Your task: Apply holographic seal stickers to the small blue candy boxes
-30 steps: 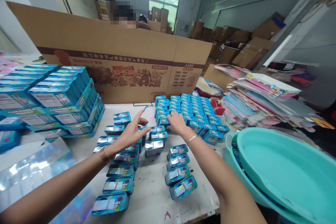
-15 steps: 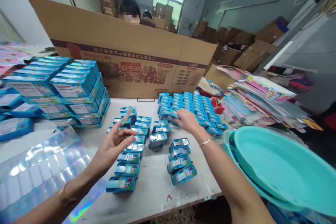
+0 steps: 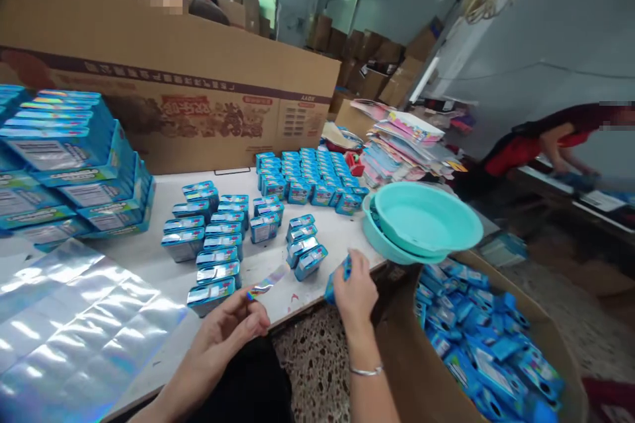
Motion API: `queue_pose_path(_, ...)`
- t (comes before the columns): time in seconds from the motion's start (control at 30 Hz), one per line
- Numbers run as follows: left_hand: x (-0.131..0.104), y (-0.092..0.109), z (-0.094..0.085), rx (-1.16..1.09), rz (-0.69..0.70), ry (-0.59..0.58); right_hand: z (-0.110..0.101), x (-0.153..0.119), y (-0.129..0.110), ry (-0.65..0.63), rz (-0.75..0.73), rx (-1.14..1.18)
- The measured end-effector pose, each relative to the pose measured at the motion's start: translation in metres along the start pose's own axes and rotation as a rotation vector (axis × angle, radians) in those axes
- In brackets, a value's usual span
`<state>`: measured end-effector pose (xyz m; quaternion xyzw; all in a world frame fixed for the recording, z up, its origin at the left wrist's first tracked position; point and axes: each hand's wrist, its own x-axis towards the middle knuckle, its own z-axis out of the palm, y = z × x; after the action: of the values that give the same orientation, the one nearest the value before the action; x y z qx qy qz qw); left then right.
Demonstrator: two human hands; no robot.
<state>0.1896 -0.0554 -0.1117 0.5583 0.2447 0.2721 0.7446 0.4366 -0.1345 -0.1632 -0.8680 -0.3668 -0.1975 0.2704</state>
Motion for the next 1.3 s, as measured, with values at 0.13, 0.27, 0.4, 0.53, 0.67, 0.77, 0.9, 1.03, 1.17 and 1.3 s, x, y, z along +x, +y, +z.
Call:
queue_pose_path(0.13,-0.003,-0.010,0.005,-0.021,-0.036,-0.012,0.036,-0.031,-0.032,-0.105,0.169,0.161)
queue_pose_path(0.27,0.000,-0.017,0.000,0.006,-0.047,0.053,0.049,-0.049,-0.048,-0.186,0.266,0.474)
queue_pose_path(0.4,0.006,-0.018,0.002,-0.004,-0.067,0.051,0.024,-0.059,-0.041,-0.179,0.360,0.681)
queue_pose_path(0.53,0.006,-0.020,0.012,0.010,-0.085,-0.054,-0.011,-0.056,-0.024,-0.351,0.352,1.039)
queue_pose_path(0.67,0.004,-0.023,0.020,0.026,-0.117,-0.134,-0.025,-0.050,-0.013,-0.766,0.320,1.299)
queue_pose_path(0.77,0.006,-0.027,0.023,0.034,-0.128,-0.154,-0.030,-0.048,-0.014,-0.838,0.308,1.255)
queue_pose_path(0.9,0.017,-0.034,0.028,0.033,-0.142,-0.099,-0.036,-0.038,-0.023,-0.682,0.225,1.162)
queue_pose_path(1.03,0.043,-0.044,0.035,0.064,-0.169,0.115,-0.028,-0.022,-0.029,-0.483,0.000,0.914)
queue_pose_path(1.17,0.071,-0.058,0.039,0.067,-0.157,0.269,-0.007,-0.011,-0.030,-0.279,-0.188,0.565)
queue_pose_path(1.3,0.083,-0.071,0.038,0.088,-0.148,0.325,0.009,-0.008,-0.027,-0.195,-0.264,0.449)
